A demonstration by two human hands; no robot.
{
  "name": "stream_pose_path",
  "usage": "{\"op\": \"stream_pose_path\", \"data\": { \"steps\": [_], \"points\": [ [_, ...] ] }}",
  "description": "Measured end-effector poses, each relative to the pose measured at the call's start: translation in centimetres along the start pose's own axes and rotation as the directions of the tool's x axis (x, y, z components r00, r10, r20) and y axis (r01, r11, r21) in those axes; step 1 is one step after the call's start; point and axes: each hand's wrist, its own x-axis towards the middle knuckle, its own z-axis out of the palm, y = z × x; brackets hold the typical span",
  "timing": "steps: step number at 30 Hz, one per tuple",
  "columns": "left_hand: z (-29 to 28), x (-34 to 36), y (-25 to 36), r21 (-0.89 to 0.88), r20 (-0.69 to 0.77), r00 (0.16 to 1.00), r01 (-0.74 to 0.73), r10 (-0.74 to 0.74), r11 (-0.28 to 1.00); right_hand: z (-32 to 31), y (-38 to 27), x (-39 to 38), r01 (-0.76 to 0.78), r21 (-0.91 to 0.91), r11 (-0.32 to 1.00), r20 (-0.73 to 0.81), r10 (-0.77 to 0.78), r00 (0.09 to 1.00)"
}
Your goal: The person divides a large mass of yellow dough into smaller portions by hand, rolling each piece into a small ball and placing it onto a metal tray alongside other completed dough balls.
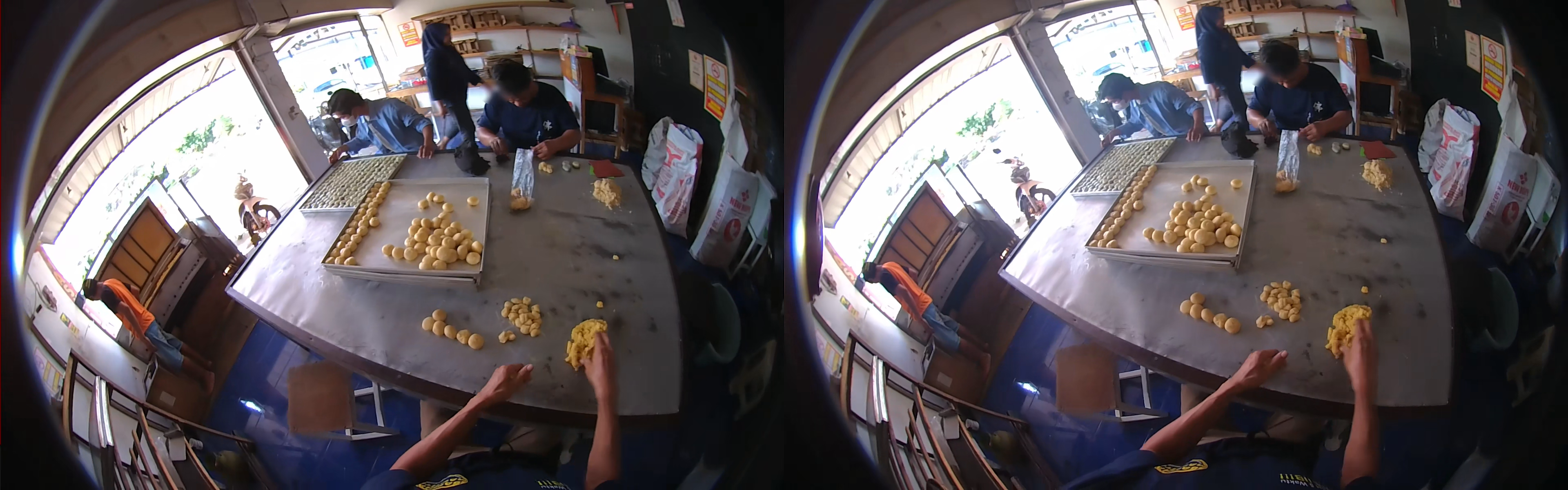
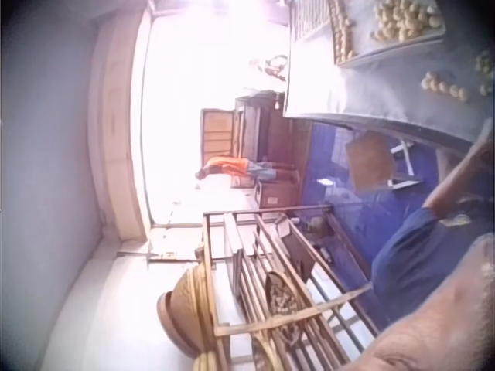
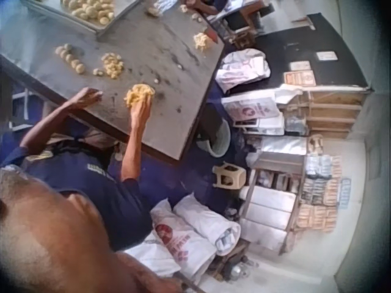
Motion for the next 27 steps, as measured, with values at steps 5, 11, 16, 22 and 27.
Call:
{"op": "stream_pose_path", "data": {
  "steps": [5, 11, 16, 22, 27],
  "points": [
    [-1.4, -0.2, -0.9, -0.333, 0.138, 0.961, 0.274, -0.241, 0.902, 0.7, 3.8, 0.2, -0.133, 0.005, 0.991, 0.126, 0.131, 0.983],
    [-0.4, 0.0, 1.9, -0.744, 0.093, 0.993, 0.121, -0.078, 0.657, 0.2, 0.6, -2.6, -0.278, -0.073, 0.958, 0.183, 0.287, 0.940],
    [-1.3, -0.9, -1.2, -0.234, -0.054, 0.990, -0.141, 0.132, 0.962, 1.3, -1.2, -6.5, -0.135, 0.053, 0.989, -0.019, 0.137, 0.990],
    [-3.9, -0.3, -1.5, 0.482, 0.015, 0.871, -0.437, 0.491, 0.760, 0.0, -0.6, -3.4, -0.108, 0.116, 0.987, -0.063, 0.115, 0.991],
    [-4.2, -1.7, -1.6, 0.434, -0.180, 0.969, -0.077, 0.170, 0.897, 0.4, 0.6, -3.1, -0.195, 0.111, 0.975, 0.039, 0.192, 0.981]
  ]
}}
